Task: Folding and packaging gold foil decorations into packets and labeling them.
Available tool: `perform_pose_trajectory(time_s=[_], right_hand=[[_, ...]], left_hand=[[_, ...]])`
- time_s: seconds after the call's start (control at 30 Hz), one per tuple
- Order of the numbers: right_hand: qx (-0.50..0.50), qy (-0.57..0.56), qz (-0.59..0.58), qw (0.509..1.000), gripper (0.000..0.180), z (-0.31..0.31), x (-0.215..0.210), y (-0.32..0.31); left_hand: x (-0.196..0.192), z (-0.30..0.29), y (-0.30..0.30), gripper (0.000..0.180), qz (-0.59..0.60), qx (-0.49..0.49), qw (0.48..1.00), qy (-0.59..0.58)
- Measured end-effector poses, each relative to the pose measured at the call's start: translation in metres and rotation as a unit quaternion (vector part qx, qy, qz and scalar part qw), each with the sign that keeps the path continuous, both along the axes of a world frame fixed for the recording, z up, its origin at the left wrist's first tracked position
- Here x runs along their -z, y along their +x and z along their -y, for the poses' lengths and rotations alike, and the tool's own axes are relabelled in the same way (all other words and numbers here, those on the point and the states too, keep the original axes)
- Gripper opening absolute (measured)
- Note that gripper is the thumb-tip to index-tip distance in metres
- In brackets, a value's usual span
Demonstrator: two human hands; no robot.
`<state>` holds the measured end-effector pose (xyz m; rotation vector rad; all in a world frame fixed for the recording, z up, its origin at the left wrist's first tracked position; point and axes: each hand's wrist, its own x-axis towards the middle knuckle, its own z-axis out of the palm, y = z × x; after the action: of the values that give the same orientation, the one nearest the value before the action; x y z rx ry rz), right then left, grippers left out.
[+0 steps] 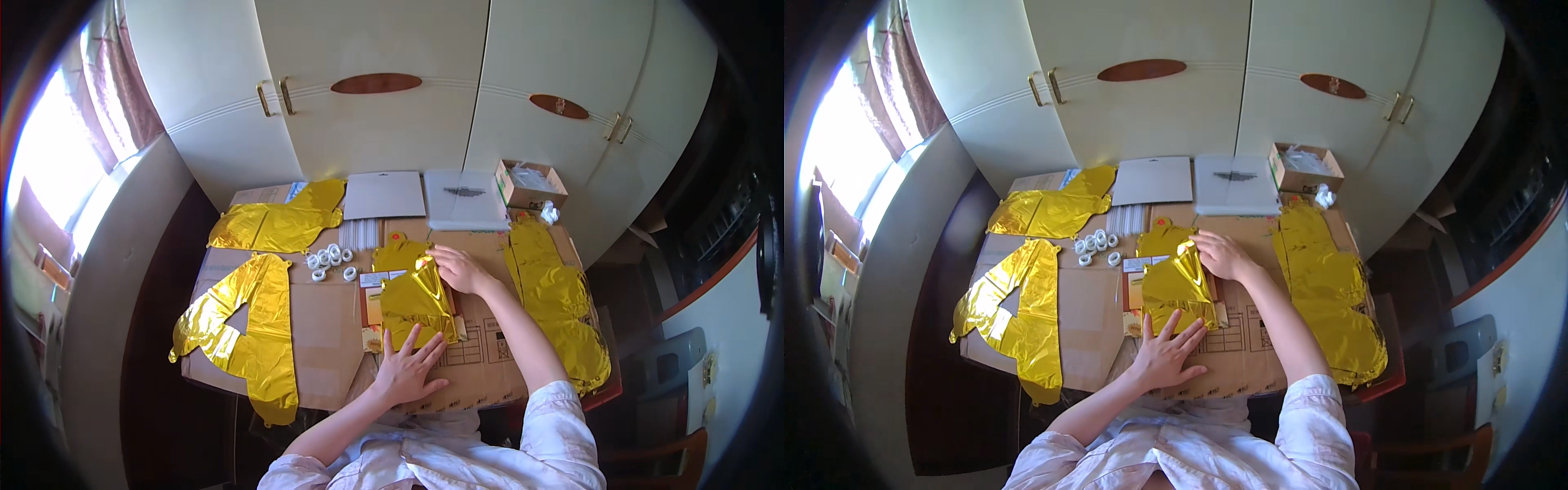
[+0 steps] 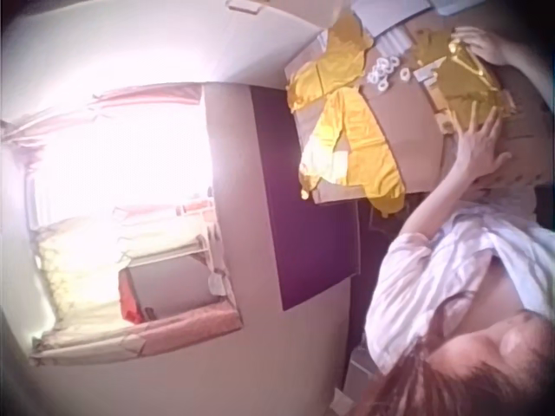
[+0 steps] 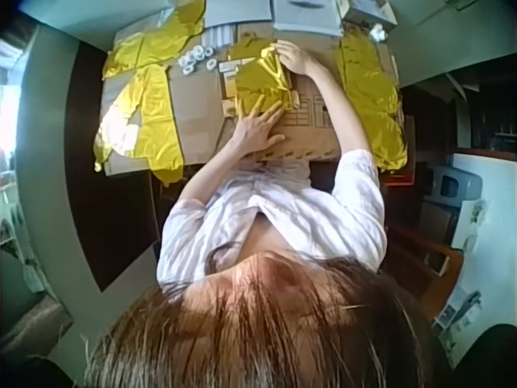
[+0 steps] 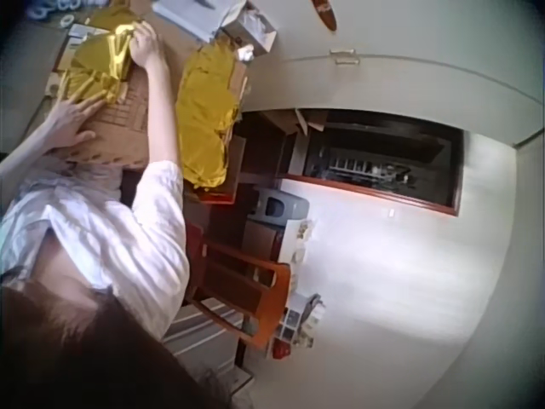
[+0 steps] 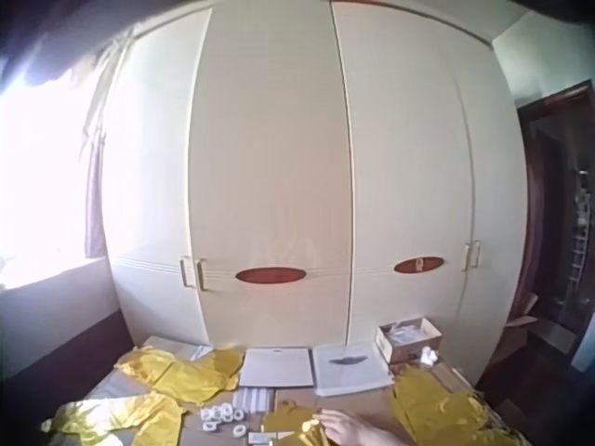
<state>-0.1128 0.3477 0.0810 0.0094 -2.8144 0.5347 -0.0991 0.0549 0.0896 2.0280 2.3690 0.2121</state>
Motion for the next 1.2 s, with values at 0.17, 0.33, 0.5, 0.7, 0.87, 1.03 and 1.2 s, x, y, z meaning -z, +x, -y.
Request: perform_pose_trajectory(time_s=[0.17, 0.33, 0.5, 0.7, 0.87, 1.03, 1.2], right_hand=[[-0.018, -0.015, 0.066, 0.998, 0.044, -0.003, 0.001, -0.024], [-0.033, 0.018, 0.037, 0.999, 0.043, -0.005, 0.004, -0.01], [-0.012, 0.034, 0.032, 0.999, 0.041, 0.001, -0.007, 0.029], [0.01, 0.036, 0.054, 0.998, 0.041, 0.018, -0.021, 0.059], [-0.028, 0.091, 0.008, 0.995, 0.039, 0.011, -0.008, 0.05], [-0.066, 0.108, 0.012, 0.992, 0.038, 0.0, -0.001, 0.011], [-0.044, -0.138, 0.063, 0.987, 0.034, -0.013, 0.004, -0.007]], left_hand=[[0.0, 0.001, 0.001, 0.08, 0.003, -0.004, 1.0, -0.004], [-0.005, 0.004, 0.008, 0.078, 0.013, 0.006, 1.0, -0.018], [-0.008, 0.01, 0.024, 0.079, 0.025, 0.033, 0.999, -0.024], [-0.008, 0.024, 0.038, 0.078, 0.026, 0.059, 0.998, -0.016], [-0.006, 0.027, 0.039, 0.077, 0.009, 0.067, 0.998, -0.019], [-0.009, 0.027, 0.04, 0.077, 0.011, 0.056, 0.998, -0.024], [-0.004, 0.027, 0.041, 0.079, 0.026, 0.048, 0.998, 0.009]])
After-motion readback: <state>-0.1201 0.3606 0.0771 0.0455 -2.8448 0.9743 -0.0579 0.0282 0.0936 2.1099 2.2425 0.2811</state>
